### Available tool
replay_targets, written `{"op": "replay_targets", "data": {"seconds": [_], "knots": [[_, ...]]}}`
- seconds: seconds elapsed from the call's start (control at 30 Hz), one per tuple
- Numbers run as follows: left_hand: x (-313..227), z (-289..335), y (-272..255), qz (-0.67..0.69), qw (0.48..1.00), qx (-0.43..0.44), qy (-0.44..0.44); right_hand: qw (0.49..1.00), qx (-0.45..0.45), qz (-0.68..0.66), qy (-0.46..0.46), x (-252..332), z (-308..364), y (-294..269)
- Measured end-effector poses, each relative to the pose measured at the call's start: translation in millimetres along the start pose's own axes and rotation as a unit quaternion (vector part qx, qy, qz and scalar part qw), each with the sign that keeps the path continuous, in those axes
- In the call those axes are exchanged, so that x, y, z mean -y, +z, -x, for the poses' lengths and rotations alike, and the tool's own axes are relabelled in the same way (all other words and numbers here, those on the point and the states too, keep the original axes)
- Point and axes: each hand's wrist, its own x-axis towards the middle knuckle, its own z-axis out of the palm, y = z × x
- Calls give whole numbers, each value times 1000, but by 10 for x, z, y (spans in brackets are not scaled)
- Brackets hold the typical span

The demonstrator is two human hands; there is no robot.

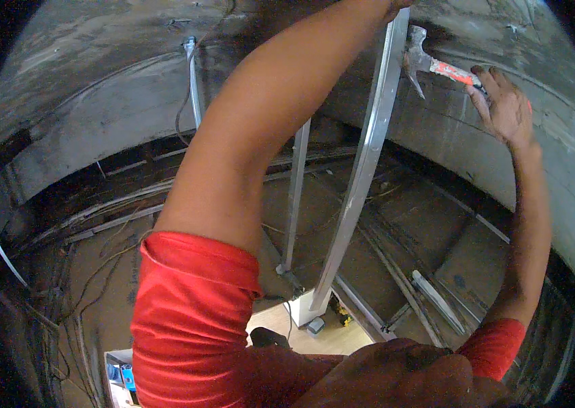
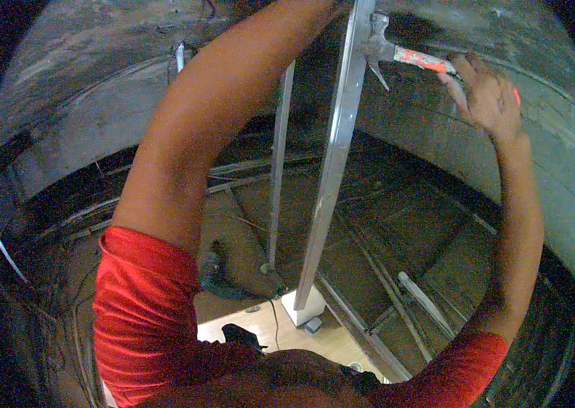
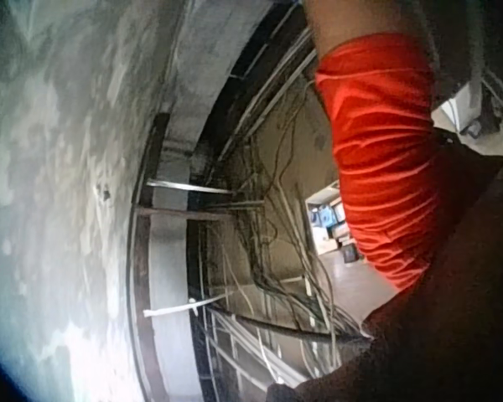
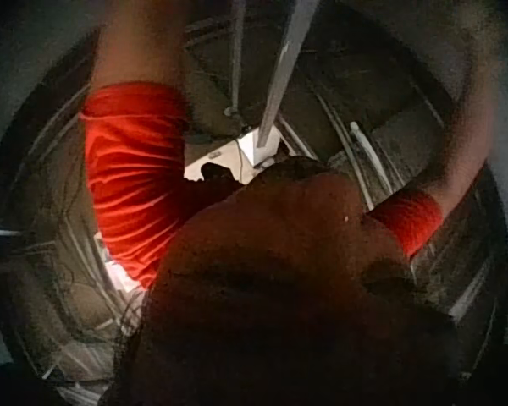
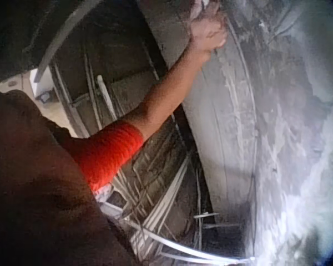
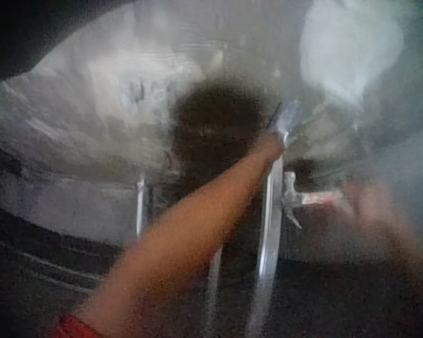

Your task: The person installs a metal ceiling frame by drilling into the ceiling, positioning metal rails, and securing them with a hammer. The person uses a cordless drill and hammer to fasten the frame components to the ceiling structure.

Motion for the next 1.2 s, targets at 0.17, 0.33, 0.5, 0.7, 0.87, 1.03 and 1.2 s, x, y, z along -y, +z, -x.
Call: {"op": "replay_targets", "data": {"seconds": [0.17, 0.33, 0.5, 0.7, 0.87, 1.03, 1.2], "knots": [[368, -442, 149, -167, 978, 48, 118, 996, -32, 46, -63, -414, -334, 61], [282, -387, 159, -31, 998, 15, 47, 992, -6, 116, -40, -572, -563, 78], [208, -331, 51, 18, 1000, 6, 22, 994, 46, 85, 58, -385, -666, -13], [71, -302, 24, 61, 998, 2, 16, 988, -14, 81, -134, -687, -428, -34], [40, -214, -93, 89, 996, 8, 4, 991, 30, 120, 56, -358, -442, -251], [9, -179, -151, 125, 992, 13, -4, 994, -6, 81, -68, -424, -459, -276], [3, -126, -204, 151, 988, 15, -12, 994, -19, 108, 15, -258, -493, -337]]}}
